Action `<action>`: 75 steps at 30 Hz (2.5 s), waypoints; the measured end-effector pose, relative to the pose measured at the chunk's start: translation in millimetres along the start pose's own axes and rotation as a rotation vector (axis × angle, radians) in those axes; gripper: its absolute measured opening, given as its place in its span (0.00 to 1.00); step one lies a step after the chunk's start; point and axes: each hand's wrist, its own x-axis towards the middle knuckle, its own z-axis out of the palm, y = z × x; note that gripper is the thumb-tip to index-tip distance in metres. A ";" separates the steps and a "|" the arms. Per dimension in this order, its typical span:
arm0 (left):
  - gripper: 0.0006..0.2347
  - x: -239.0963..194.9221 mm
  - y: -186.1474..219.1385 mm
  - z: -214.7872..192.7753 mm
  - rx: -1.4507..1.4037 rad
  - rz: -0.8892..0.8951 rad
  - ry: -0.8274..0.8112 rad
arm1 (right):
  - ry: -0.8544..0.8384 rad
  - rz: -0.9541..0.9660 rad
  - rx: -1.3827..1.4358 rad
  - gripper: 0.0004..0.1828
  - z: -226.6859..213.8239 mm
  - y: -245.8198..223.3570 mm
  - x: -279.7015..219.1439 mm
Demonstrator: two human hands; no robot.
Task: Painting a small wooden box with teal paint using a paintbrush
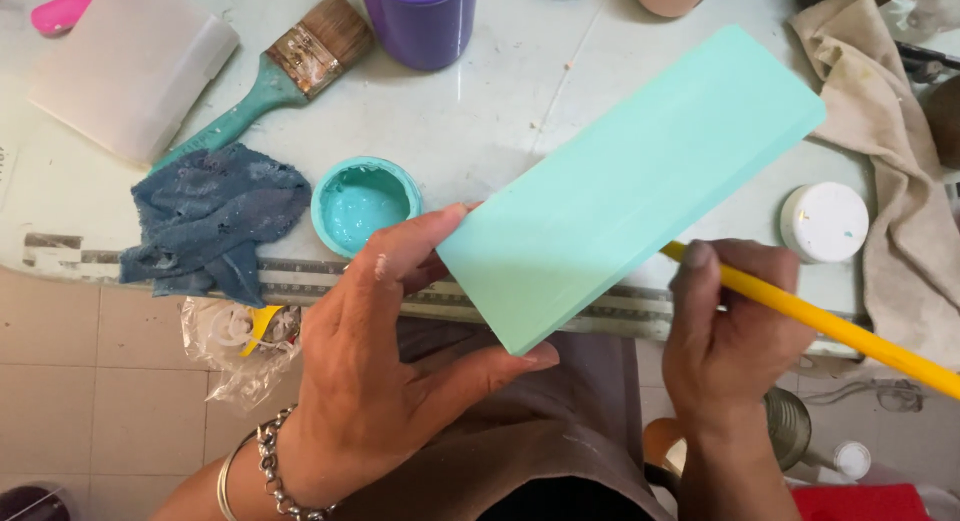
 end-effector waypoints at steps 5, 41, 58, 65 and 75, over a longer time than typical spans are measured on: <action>0.32 -1.7 -1.9 1.9 -0.034 0.059 0.008 | -0.074 0.147 0.371 0.08 -4.2 -22.9 -3.3; 0.29 1.0 -6.0 -1.2 -0.123 -0.005 0.063 | 0.114 0.529 0.493 0.08 9.6 -5.6 -14.3; 0.31 5.3 4.0 -6.9 -0.032 0.028 0.029 | -0.236 0.099 0.315 0.06 -14.0 -9.7 -26.3; 0.31 0.2 0.6 -0.5 0.018 0.048 -0.003 | -0.038 0.019 0.173 0.05 -18.4 1.4 -20.9; 0.32 0.5 0.2 -0.3 0.036 0.006 -0.003 | -0.015 0.091 0.326 0.05 -16.0 -10.5 -20.3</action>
